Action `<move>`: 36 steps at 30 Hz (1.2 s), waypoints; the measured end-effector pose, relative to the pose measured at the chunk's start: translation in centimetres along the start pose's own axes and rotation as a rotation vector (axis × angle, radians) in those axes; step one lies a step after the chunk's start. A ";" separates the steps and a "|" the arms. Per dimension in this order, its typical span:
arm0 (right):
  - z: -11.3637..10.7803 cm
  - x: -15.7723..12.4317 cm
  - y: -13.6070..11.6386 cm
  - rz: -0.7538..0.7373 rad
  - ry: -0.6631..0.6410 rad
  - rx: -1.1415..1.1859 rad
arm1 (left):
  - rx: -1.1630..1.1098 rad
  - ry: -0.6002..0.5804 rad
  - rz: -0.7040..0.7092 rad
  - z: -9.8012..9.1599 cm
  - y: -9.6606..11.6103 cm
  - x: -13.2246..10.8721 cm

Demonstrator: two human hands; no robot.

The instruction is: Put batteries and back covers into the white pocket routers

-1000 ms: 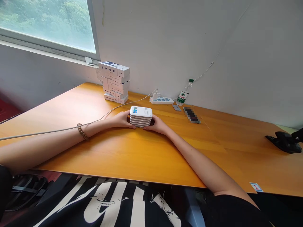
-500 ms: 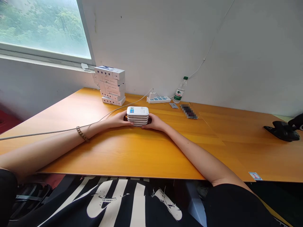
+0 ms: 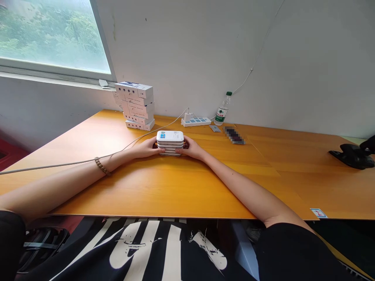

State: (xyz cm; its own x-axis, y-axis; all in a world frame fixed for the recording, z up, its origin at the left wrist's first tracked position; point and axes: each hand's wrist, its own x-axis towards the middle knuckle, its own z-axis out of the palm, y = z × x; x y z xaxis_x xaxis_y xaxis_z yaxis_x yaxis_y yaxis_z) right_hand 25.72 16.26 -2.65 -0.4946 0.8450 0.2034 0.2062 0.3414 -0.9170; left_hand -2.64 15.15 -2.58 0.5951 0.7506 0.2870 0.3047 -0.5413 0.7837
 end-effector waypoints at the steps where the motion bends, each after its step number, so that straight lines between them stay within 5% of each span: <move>1: 0.0 0.0 0.0 0.002 -0.001 0.003 | 0.000 -0.001 -0.002 0.0 0.0 0.0; 23: 0.0 0.0 -0.8 0.036 -0.088 -0.061 | 0.124 0.013 0.043 0.1 0.1 0.3; 31: 1.9 -0.5 -0.7 -0.045 0.163 -0.228 | 0.080 0.003 0.055 0.1 0.3 0.0; 36: 2.7 -0.6 -1.3 -0.041 0.165 -0.182 | 0.091 0.016 0.049 0.2 0.3 -0.1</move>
State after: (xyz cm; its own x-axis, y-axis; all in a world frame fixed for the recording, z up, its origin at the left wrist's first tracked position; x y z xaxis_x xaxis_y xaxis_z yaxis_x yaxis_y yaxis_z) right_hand 23.51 14.24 -2.51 -0.3643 0.8796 0.3058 0.3445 0.4324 -0.8333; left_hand -2.49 14.85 -2.49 0.5991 0.7281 0.3331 0.3427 -0.6091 0.7152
